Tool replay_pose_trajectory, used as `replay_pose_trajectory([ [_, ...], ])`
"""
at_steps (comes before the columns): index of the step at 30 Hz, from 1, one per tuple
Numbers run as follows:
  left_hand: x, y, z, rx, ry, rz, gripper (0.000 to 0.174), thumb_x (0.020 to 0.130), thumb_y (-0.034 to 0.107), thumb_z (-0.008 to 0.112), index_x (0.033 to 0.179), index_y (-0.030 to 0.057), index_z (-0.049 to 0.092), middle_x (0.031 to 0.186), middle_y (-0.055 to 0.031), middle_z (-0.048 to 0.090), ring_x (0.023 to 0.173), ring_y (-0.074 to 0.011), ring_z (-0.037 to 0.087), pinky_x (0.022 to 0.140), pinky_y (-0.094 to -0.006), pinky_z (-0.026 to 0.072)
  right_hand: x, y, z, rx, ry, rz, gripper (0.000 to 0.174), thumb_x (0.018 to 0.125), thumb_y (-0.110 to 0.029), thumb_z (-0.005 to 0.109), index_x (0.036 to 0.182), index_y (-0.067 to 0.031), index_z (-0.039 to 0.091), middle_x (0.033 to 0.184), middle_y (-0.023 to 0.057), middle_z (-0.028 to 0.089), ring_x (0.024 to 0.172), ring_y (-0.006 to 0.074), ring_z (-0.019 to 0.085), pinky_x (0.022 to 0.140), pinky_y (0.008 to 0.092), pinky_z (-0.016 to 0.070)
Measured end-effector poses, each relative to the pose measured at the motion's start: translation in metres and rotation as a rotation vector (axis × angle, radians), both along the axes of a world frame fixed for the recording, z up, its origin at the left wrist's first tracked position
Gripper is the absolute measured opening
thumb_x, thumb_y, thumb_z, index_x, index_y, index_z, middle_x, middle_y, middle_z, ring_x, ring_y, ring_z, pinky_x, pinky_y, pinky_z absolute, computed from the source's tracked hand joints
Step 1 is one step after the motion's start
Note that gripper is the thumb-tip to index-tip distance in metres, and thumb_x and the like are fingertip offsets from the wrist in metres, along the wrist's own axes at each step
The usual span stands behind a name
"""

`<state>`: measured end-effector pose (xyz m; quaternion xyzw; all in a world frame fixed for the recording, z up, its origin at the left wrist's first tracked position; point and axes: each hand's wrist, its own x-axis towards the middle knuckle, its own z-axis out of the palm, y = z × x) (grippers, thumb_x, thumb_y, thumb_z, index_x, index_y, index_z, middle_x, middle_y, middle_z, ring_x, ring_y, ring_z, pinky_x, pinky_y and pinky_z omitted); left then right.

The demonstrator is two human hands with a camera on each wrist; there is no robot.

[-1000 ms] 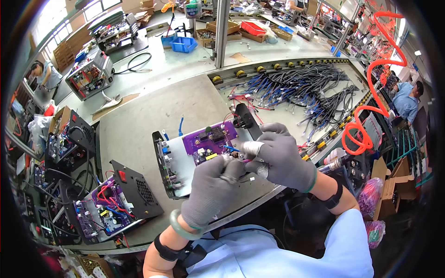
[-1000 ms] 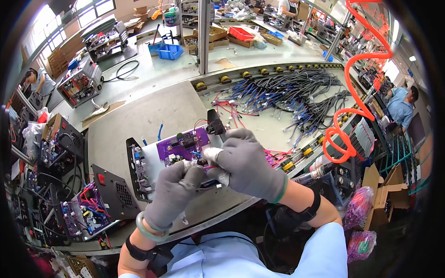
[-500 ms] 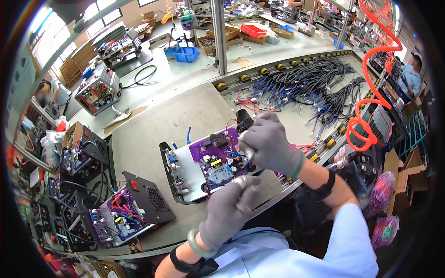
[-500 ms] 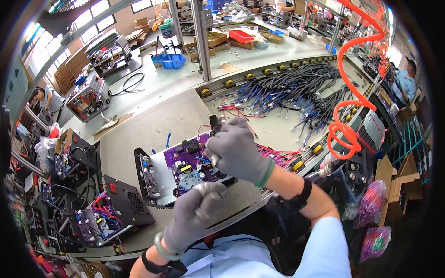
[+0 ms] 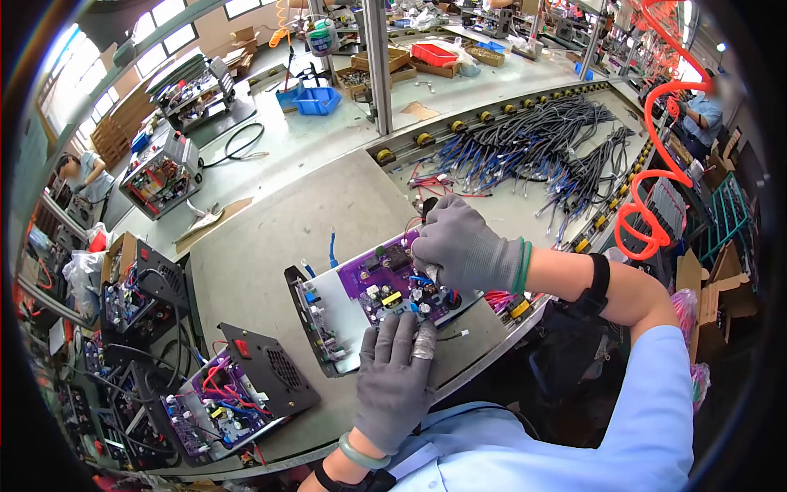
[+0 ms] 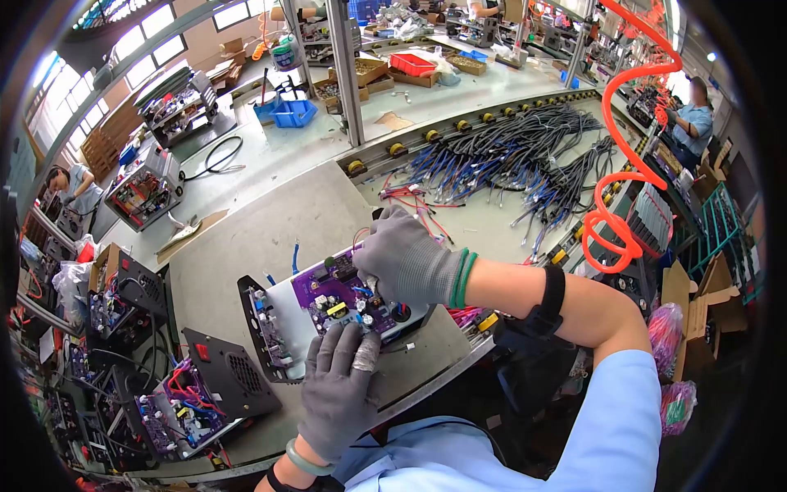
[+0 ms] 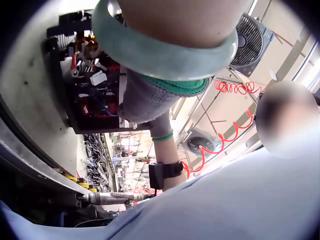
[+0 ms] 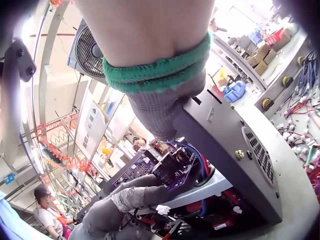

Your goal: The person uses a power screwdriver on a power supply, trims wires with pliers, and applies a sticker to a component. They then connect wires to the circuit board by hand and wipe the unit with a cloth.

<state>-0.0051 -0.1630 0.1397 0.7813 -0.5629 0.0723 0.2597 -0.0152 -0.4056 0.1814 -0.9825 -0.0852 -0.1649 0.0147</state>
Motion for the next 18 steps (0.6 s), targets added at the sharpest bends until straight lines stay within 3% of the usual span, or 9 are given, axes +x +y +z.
replay_pose_trajectory([
  [2,-0.001,-0.001,-0.004,-0.012,-0.012,0.026,0.055,0.079,0.021,0.073,0.131,0.0095,0.064,0.132,-0.0182,0.062,0.126,-0.0386,0.056,0.111,-0.0535,0.0391,0.0,0.003,0.006,-0.108,0.134,0.026,0.006,0.069,-0.017,0.07,0.073,-0.012,0.07,0.075,0.0083,0.069,0.084,0.0261,0.069,0.092,0.0432,0.0457],
  [6,0.004,0.0,0.002,0.003,0.051,-0.01,0.05,0.086,0.021,0.068,0.133,0.0062,0.061,0.135,-0.0182,0.058,0.126,-0.0399,0.054,0.111,-0.0559,0.0386,0.004,0.008,0.011,-0.257,0.181,0.066,0.006,0.07,-0.016,0.068,0.073,-0.0107,0.068,0.074,0.0094,0.069,0.084,0.0266,0.069,0.091,0.0428,0.046],
  [8,0.006,0.0,0.002,-0.052,0.076,-0.007,0.052,0.083,0.02,0.07,0.132,0.0046,0.061,0.13,-0.0195,0.061,0.122,-0.0408,0.057,0.109,-0.055,0.0405,0.009,0.006,0.005,-0.284,0.087,0.15,0.009,0.063,-0.017,0.069,0.068,-0.0119,0.063,0.067,0.0069,0.062,0.08,0.0277,0.064,0.09,0.0441,0.0461],
  [12,0.007,0.015,0.03,-0.293,0.227,-0.031,0.048,0.074,0.008,0.072,0.122,0.0013,0.066,0.124,-0.0233,0.063,0.116,-0.0407,0.06,0.102,-0.0499,0.0453,0.016,0.007,0.004,-0.329,0.259,0.066,0.009,0.065,-0.016,0.068,0.072,-0.0106,0.066,0.072,0.0072,0.066,0.087,0.0278,0.067,0.09,0.0428,0.0478],
  [13,0.001,0.025,0.034,-0.329,0.233,0.018,0.043,0.077,0.006,0.071,0.12,0.0009,0.067,0.118,-0.0219,0.066,0.107,-0.0393,0.065,0.093,-0.0468,0.052,0.017,0.006,0.004,-0.323,0.281,0.059,0.008,0.066,-0.013,0.068,0.074,-0.0114,0.067,0.074,0.0046,0.067,0.087,0.0264,0.067,0.089,0.0424,0.0484],
  [16,-0.006,0.059,0.024,-0.437,0.307,0.092,0.024,0.09,0.006,0.066,0.112,-0.0024,0.068,0.103,-0.0201,0.071,0.084,-0.0322,0.072,0.073,-0.0408,0.0584,0.013,0.003,0.005,-0.181,0.286,0.049,0.007,0.069,-0.012,0.071,0.075,-0.0124,0.068,0.075,0.0036,0.067,0.085,0.0257,0.067,0.086,0.042,0.049],
  [18,-0.017,0.079,0.004,-0.42,0.718,0.214,0.027,0.097,0.013,0.061,0.117,-0.0055,0.065,0.105,-0.0162,0.071,0.093,-0.0215,0.069,0.083,-0.0353,0.056,0.007,0.0,0.001,-0.047,0.012,0.103,0.008,0.074,-0.013,0.074,0.081,-0.0115,0.069,0.075,0.0043,0.065,0.083,0.0263,0.066,0.082,0.0412,0.0482],
])
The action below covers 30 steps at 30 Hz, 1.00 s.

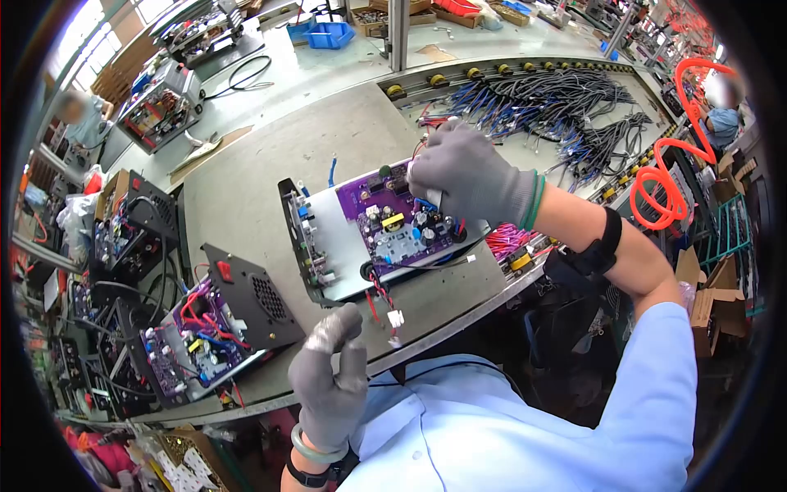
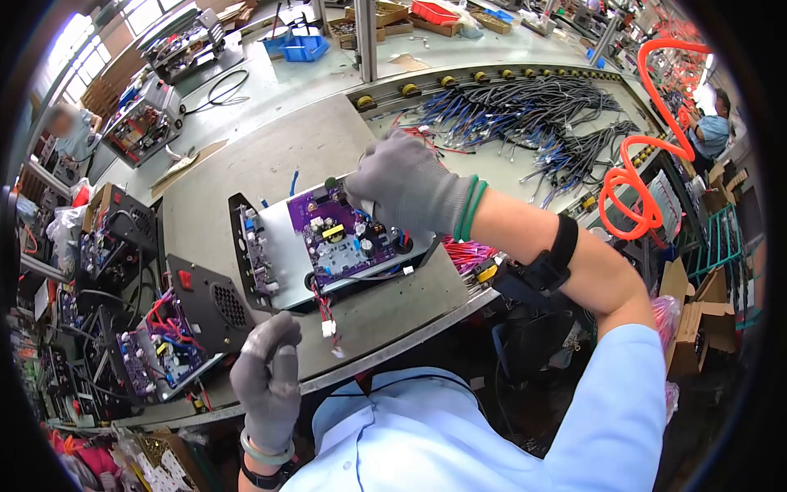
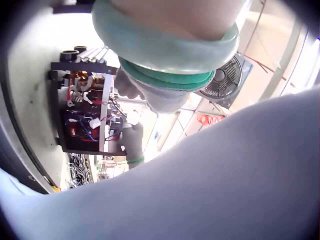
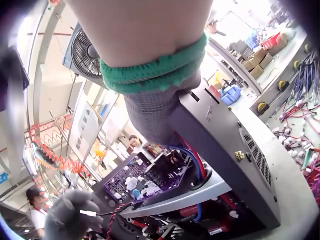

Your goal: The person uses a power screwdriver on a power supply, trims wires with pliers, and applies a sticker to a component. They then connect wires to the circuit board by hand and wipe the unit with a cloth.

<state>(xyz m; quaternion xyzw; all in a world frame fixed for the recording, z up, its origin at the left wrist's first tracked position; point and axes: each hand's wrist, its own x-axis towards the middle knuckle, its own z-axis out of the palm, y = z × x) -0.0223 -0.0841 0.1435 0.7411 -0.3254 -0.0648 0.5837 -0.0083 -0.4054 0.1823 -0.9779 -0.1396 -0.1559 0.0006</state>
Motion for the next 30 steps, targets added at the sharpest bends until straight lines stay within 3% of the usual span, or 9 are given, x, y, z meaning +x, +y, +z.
replay_pose_trajectory([
  [4,-0.006,0.004,-0.011,-0.009,0.645,0.003,0.034,0.103,0.021,0.055,0.124,-0.0049,0.063,0.109,-0.0092,0.069,0.099,-0.016,0.066,0.089,-0.0318,0.0531,-0.039,0.023,0.026,0.317,-0.207,0.091,0.021,0.08,-0.017,0.078,0.097,-0.0073,0.07,0.074,0.0085,0.062,0.071,0.0309,0.063,0.067,0.0433,0.0461],
  [8,-0.01,-0.005,-0.029,-0.109,0.65,-0.122,0.039,0.106,0.027,0.052,0.13,-0.0019,0.059,0.116,-0.0104,0.067,0.104,-0.0167,0.065,0.088,-0.0327,0.0535,-0.102,0.053,0.004,0.234,0.035,-0.054,0.037,0.083,-0.023,0.074,0.113,-0.0055,0.063,0.086,0.008,0.064,0.067,0.0264,0.065,0.053,0.0403,0.0481],
  [11,-0.003,-0.021,-0.043,-0.095,0.895,-0.252,0.041,0.107,0.03,0.049,0.132,-0.0011,0.058,0.116,-0.0118,0.066,0.106,-0.018,0.065,0.09,-0.0338,0.0532,-0.114,0.061,-0.031,0.254,0.066,-0.149,0.026,0.079,-0.014,0.077,0.104,-0.0076,0.071,0.075,0.0097,0.065,0.064,0.0295,0.065,0.055,0.039,0.0497],
  [12,-0.007,-0.026,-0.034,0.03,0.668,-0.262,0.043,0.108,0.034,0.047,0.13,-0.0006,0.059,0.114,-0.0111,0.067,0.106,-0.0186,0.065,0.091,-0.034,0.0522,-0.111,0.06,-0.027,0.249,0.062,-0.136,0.026,0.079,-0.014,0.077,0.104,-0.0076,0.071,0.075,0.0097,0.065,0.064,0.0295,0.065,0.055,0.039,0.0497],
  [15,-0.011,-0.031,-0.03,-0.147,0.939,-0.12,0.042,0.108,0.034,0.049,0.129,-0.0008,0.059,0.112,-0.0103,0.067,0.104,-0.0182,0.066,0.092,-0.0333,0.0521,-0.097,0.069,-0.007,0.441,-0.136,-0.126,0.021,0.078,-0.009,0.076,0.099,-0.0077,0.072,0.07,0.0095,0.063,0.062,0.0302,0.064,0.055,0.0391,0.0492],
  [19,-0.011,-0.024,-0.026,-0.209,0.943,-0.052,0.04,0.107,0.033,0.052,0.129,-0.0001,0.06,0.113,-0.0099,0.068,0.103,-0.0186,0.066,0.092,-0.0345,0.0524,-0.086,0.08,0.001,0.478,-0.172,0.049,0.02,0.077,-0.009,0.076,0.096,-0.0078,0.071,0.067,0.0072,0.06,0.059,0.028,0.062,0.054,0.0379,0.0489],
  [26,-0.027,-0.043,-0.024,-0.248,1.168,-0.314,0.04,0.108,0.03,0.049,0.13,-0.0022,0.06,0.113,-0.0086,0.068,0.105,-0.0146,0.064,0.094,-0.0299,0.0511,-0.123,0.09,-0.048,0.342,0.128,0.066,0.021,0.078,-0.021,0.072,0.096,-0.0103,0.068,0.065,0.0035,0.058,0.061,0.0244,0.064,0.052,0.0398,0.046],
  [28,-0.03,-0.05,-0.026,-0.137,0.996,-0.361,0.041,0.109,0.032,0.047,0.13,-0.0012,0.059,0.112,-0.0092,0.068,0.103,-0.0149,0.065,0.091,-0.0297,0.0519,-0.129,0.099,-0.05,0.278,0.227,0.147,0.026,0.078,-0.025,0.075,0.097,-0.0097,0.068,0.067,0.0048,0.06,0.062,0.025,0.064,0.053,0.0389,0.0481],
  [30,-0.031,-0.057,-0.039,-0.188,1.295,-0.325,0.043,0.109,0.037,0.045,0.128,0.0011,0.059,0.108,-0.0106,0.068,0.097,-0.0157,0.066,0.082,-0.0306,0.0541,-0.128,0.095,-0.04,0.279,0.298,0.223,0.028,0.077,-0.026,0.077,0.098,-0.0099,0.068,0.069,0.005,0.062,0.063,0.0245,0.065,0.054,0.0383,0.049],
])
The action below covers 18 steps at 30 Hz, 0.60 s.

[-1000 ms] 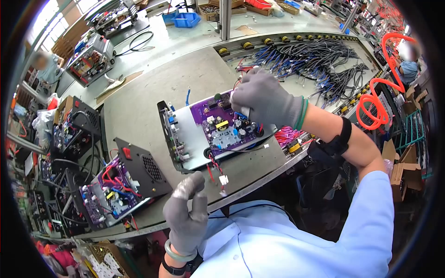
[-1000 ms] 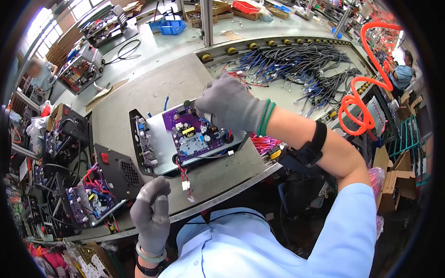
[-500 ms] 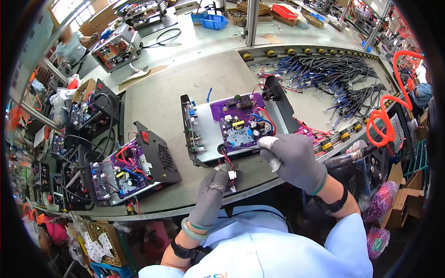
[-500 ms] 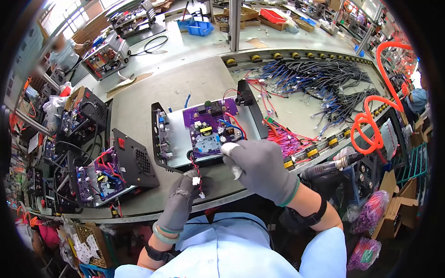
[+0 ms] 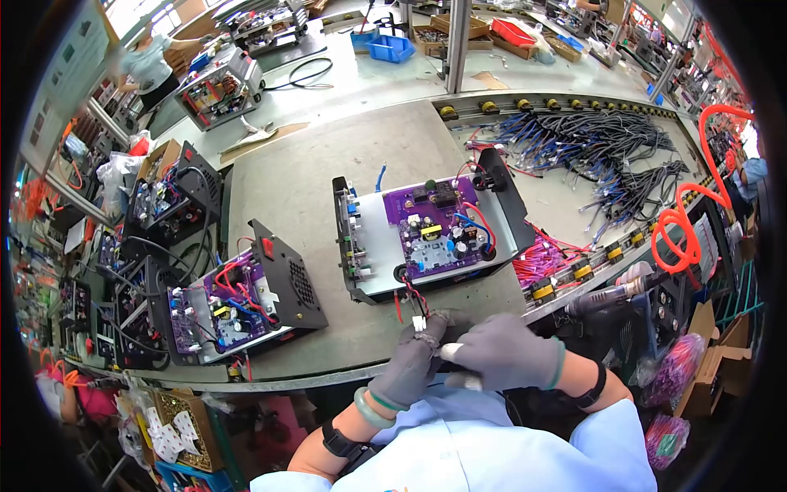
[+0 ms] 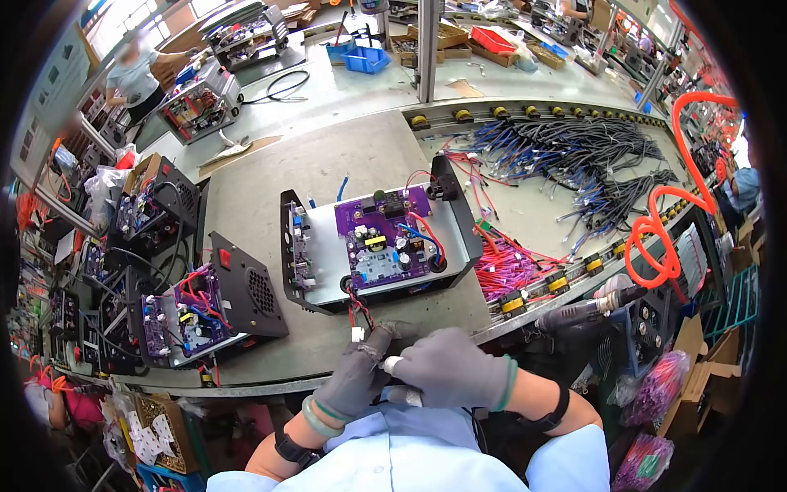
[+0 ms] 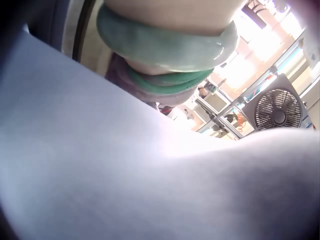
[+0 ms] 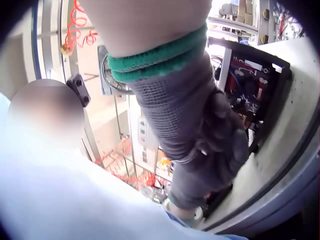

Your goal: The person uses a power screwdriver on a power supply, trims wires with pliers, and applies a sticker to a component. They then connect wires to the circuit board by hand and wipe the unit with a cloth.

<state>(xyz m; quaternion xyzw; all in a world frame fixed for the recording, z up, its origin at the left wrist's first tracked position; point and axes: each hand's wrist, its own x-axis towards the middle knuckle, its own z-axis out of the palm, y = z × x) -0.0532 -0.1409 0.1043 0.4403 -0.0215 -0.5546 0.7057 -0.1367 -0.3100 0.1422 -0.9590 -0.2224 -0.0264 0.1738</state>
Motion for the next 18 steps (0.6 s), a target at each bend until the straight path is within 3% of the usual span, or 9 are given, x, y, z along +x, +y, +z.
replay_pose_trajectory([
  [3,-0.004,0.01,-0.01,0.088,-0.478,-0.086,0.039,0.109,0.036,0.046,0.12,0.0025,0.06,0.102,-0.0099,0.067,0.092,-0.0164,0.067,0.078,-0.0313,0.0544,0.016,-0.015,0.034,0.224,-0.296,-0.17,0.034,0.075,-0.025,0.079,0.105,-0.0122,0.071,0.084,0.0036,0.068,0.071,0.0226,0.066,0.062,0.0374,0.0508],
  [4,-0.004,0.005,-0.012,0.086,-0.01,0.057,0.033,0.108,0.035,0.049,0.115,0.004,0.06,0.093,-0.0072,0.063,0.081,-0.015,0.063,0.07,-0.0302,0.0527,0.03,-0.012,0.032,0.229,-0.33,-0.147,0.032,0.074,-0.024,0.079,0.103,-0.0134,0.072,0.089,0.0037,0.068,0.076,0.0223,0.067,0.066,0.0372,0.0515],
  [7,-0.006,0.016,-0.027,0.03,-0.025,0.076,0.026,0.108,0.029,0.049,0.116,0.0063,0.06,0.088,-0.0046,0.059,0.072,-0.014,0.057,0.064,-0.0278,0.0489,0.063,0.001,0.013,0.164,-0.25,0.037,0.029,0.071,-0.022,0.08,0.098,-0.0145,0.073,0.106,0.0018,0.069,0.094,0.0212,0.067,0.079,0.0373,0.0519],
  [9,-0.002,0.021,-0.024,-0.036,-0.006,0.078,0.021,0.106,0.019,0.045,0.115,0.0067,0.06,0.086,-0.0022,0.057,0.069,-0.0144,0.054,0.062,-0.0289,0.0462,0.085,0.011,0.004,0.21,-0.332,0.037,0.022,0.076,-0.016,0.078,0.097,-0.0116,0.072,0.099,0.0033,0.071,0.084,0.0233,0.069,0.072,0.0369,0.054],
  [11,-0.002,0.032,-0.016,0.105,-0.5,0.151,0.015,0.103,0.01,0.044,0.111,0.0065,0.056,0.083,0.0007,0.051,0.065,-0.0111,0.042,0.059,-0.0256,0.0363,0.108,0.012,-0.001,0.645,-0.275,-0.219,0.013,0.089,-0.012,0.071,0.1,-0.0062,0.069,0.084,0.0077,0.068,0.067,0.0231,0.067,0.062,0.0337,0.0527],
  [12,0.005,0.041,-0.004,0.291,-0.802,0.127,0.008,0.1,0.009,0.051,0.101,0.0059,0.058,0.074,-0.0011,0.054,0.061,-0.0169,0.05,0.057,-0.0294,0.04,0.111,0.011,0.005,0.688,-0.142,-0.272,0.011,0.099,-0.011,0.06,0.102,-0.0019,0.065,0.079,0.0077,0.067,0.058,0.0157,0.063,0.055,0.0287,0.0501],
  [13,0.012,0.051,0.009,0.294,-0.805,0.129,0.008,0.1,0.009,0.051,0.101,0.0059,0.058,0.074,-0.0011,0.054,0.061,-0.0169,0.05,0.057,-0.0294,0.04,0.108,0.012,0.012,0.691,-0.144,-0.269,0.011,0.099,-0.011,0.06,0.102,-0.0019,0.065,0.079,0.0077,0.067,0.058,0.0157,0.063,0.055,0.0287,0.0501],
  [15,0.024,0.068,0.041,0.601,-1.709,-0.073,0.008,0.096,0.011,0.06,0.089,0.0057,0.06,0.067,-0.0071,0.057,0.059,-0.0268,0.058,0.055,-0.0354,0.0428,0.103,0.016,0.022,1.059,0.31,-0.361,0.016,0.103,-0.014,0.056,0.102,-0.0001,0.063,0.083,0.0056,0.069,0.058,0.0094,0.059,0.056,0.0272,0.0496],
  [18,0.058,0.061,0.099,0.663,-2.085,-0.14,0.016,0.085,0.013,0.071,0.076,0.0083,0.058,0.064,-0.0129,0.056,0.061,-0.0335,0.061,0.054,-0.0448,0.0448,0.099,0.007,0.005,1.151,0.31,-0.283,0.017,0.104,-0.016,0.055,0.103,-0.0004,0.062,0.089,0.0036,0.069,0.068,0.0076,0.06,0.061,0.0265,0.0503],
])
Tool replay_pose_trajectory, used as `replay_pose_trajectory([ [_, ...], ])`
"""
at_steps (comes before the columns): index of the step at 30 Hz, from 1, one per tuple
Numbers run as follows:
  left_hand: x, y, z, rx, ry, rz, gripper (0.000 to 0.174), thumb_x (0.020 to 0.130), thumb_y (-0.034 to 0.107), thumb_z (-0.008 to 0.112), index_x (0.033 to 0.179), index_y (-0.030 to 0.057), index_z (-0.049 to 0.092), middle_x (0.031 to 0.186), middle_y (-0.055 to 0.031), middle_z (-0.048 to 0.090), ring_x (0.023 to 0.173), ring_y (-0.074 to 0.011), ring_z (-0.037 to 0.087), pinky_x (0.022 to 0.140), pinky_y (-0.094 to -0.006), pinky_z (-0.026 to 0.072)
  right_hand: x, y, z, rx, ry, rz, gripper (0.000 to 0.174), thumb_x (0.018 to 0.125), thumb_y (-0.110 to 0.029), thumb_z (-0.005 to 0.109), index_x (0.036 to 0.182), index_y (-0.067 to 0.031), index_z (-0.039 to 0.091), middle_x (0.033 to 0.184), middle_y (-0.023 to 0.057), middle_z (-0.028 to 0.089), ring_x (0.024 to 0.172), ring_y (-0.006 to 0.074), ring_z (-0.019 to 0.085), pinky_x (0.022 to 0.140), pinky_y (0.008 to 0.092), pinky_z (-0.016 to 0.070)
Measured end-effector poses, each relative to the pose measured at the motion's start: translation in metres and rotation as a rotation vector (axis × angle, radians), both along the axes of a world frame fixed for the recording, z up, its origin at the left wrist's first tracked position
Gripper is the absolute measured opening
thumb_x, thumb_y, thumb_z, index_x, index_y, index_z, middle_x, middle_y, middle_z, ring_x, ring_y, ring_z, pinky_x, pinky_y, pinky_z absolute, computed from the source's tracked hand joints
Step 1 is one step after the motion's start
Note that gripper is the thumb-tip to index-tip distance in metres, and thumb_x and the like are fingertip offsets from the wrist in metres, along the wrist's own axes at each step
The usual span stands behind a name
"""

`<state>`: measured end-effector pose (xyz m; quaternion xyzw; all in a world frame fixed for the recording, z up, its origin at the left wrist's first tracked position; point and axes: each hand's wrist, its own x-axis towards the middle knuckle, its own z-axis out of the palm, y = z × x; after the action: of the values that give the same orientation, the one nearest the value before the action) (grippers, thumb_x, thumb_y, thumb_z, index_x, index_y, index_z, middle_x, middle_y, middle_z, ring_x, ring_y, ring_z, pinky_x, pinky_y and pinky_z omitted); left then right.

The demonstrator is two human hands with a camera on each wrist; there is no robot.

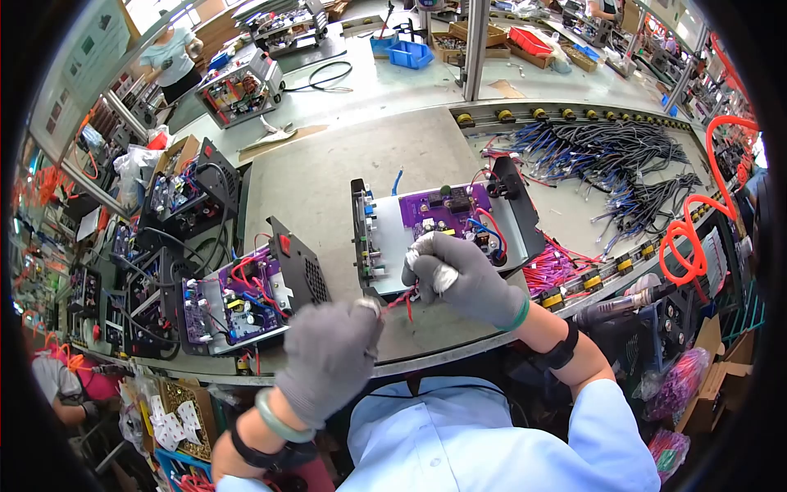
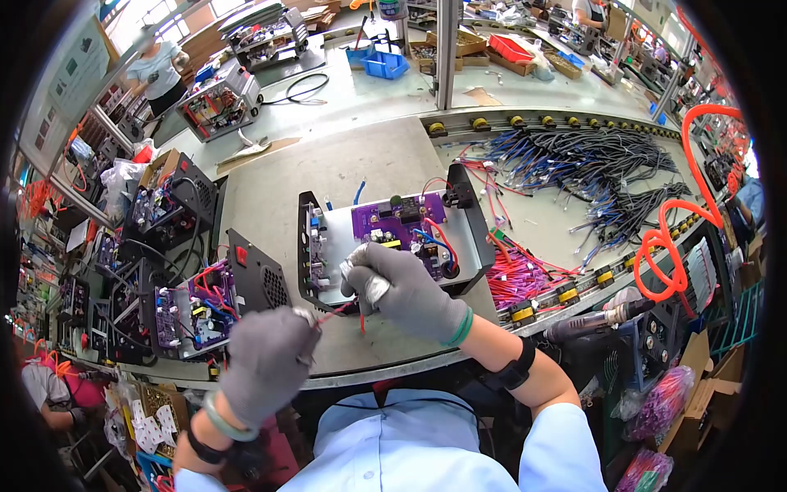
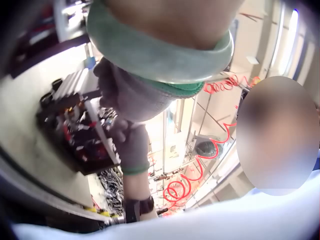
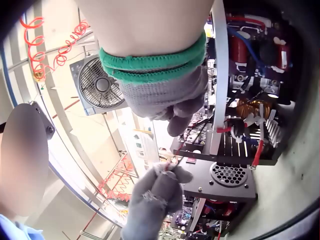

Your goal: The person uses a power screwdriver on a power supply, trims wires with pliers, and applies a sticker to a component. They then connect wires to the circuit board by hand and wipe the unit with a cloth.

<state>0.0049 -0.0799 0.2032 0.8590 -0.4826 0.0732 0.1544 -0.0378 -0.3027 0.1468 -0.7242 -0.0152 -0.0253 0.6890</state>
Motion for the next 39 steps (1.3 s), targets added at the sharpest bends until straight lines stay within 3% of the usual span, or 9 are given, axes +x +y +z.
replay_pose_trajectory([
  [3,0.052,-0.026,0.013,-0.121,0.042,-0.036,0.022,0.083,0.018,0.073,0.069,0.0066,0.06,0.066,-0.0136,0.055,0.061,-0.0344,0.058,0.056,-0.0456,0.0445,-0.001,-0.003,-0.004,-0.19,-0.233,0.021,0.009,0.095,-0.011,0.065,0.1,-0.0033,0.065,0.09,0.0043,0.068,0.077,0.0141,0.065,0.066,0.031,0.0516],
  [4,0.07,-0.036,0.02,-0.111,0.125,-0.066,0.018,0.083,0.018,0.073,0.074,0.0055,0.064,0.081,-0.0141,0.061,0.075,-0.0328,0.062,0.066,-0.0453,0.0473,0.002,-0.001,-0.001,-0.454,-0.413,-0.041,0.011,0.088,-0.008,0.068,0.099,-0.0053,0.067,0.088,0.0052,0.066,0.078,0.018,0.064,0.068,0.035,0.0509],
  [5,0.087,-0.047,0.018,-0.107,-0.116,-0.165,0.017,0.084,0.021,0.071,0.08,0.0045,0.069,0.103,-0.013,0.065,0.095,-0.0322,0.062,0.085,-0.0434,0.0478,0.005,0.001,0.002,-0.718,-0.595,-0.109,0.017,0.08,-0.005,0.071,0.097,-0.0073,0.069,0.086,0.0062,0.063,0.079,0.0219,0.063,0.07,0.0389,0.0502],
  [6,0.094,-0.06,0.019,-0.036,0.15,-0.044,0.019,0.086,0.023,0.067,0.082,0.0051,0.072,0.116,-0.0103,0.065,0.109,-0.0319,0.058,0.099,-0.0408,0.0432,0.007,0.007,0.004,-0.846,-0.614,-0.193,0.019,0.074,-0.01,0.072,0.092,-0.0106,0.07,0.088,0.0046,0.061,0.084,0.0274,0.06,0.074,0.0417,0.0483],
  [13,0.114,-0.089,-0.012,0.054,0.104,0.13,0.023,0.086,0.023,0.064,0.079,0.0033,0.073,0.113,-0.0114,0.067,0.112,-0.0315,0.058,0.098,-0.0387,0.0467,0.021,0.013,-0.018,-1.123,-0.648,-0.334,0.009,0.075,-0.017,0.072,0.083,-0.0129,0.069,0.087,0.0042,0.058,0.087,0.0253,0.061,0.073,0.0394,0.0489],
  [15,0.117,-0.071,-0.003,-0.045,0.229,-0.052,0.022,0.085,0.021,0.065,0.077,0.0023,0.071,0.112,-0.0121,0.067,0.114,-0.032,0.058,0.096,-0.0397,0.048,0.017,0.008,-0.011,-0.996,-0.636,-0.314,0.014,0.074,-0.017,0.076,0.085,-0.011,0.071,0.087,0.0057,0.061,0.083,0.0264,0.062,0.071,0.0396,0.0492],
  [20,0.071,-0.035,0.025,-0.094,0.013,-0.298,0.012,0.081,0.016,0.072,0.087,0.0045,0.071,0.118,-0.0173,0.065,0.106,-0.039,0.063,0.088,-0.0445,0.0534,0.02,-0.006,-0.007,-0.717,-0.553,-0.455,0.016,0.075,-0.014,0.078,0.089,-0.0087,0.071,0.074,0.0086,0.061,0.07,0.0261,0.064,0.06,0.0372,0.0505],
  [26,0.023,0.001,0.003,-0.099,0.153,-0.051,0.017,0.076,0.011,0.078,0.085,0.0012,0.068,0.132,-0.0417,0.052,0.105,-0.048,0.065,0.087,-0.0453,0.0559,0.027,0.009,-0.015,-1.04,-0.621,-0.264,0.007,0.075,-0.017,0.069,0.077,-0.012,0.064,0.071,0.0057,0.058,0.071,0.0253,0.063,0.063,0.0395,0.0478],
  [39,0.018,-0.002,-0.026,-0.117,0.529,0.031,0.012,0.083,0.009,0.074,0.094,0.0036,0.072,0.121,-0.0324,0.062,0.078,-0.0394,0.071,0.068,-0.0415,0.0571,0.023,0.017,-0.009,-1.198,-0.477,-0.232,0.008,0.07,-0.016,0.066,0.074,-0.0102,0.063,0.072,0.0075,0.06,0.075,0.0264,0.064,0.071,0.0425,0.0479],
])
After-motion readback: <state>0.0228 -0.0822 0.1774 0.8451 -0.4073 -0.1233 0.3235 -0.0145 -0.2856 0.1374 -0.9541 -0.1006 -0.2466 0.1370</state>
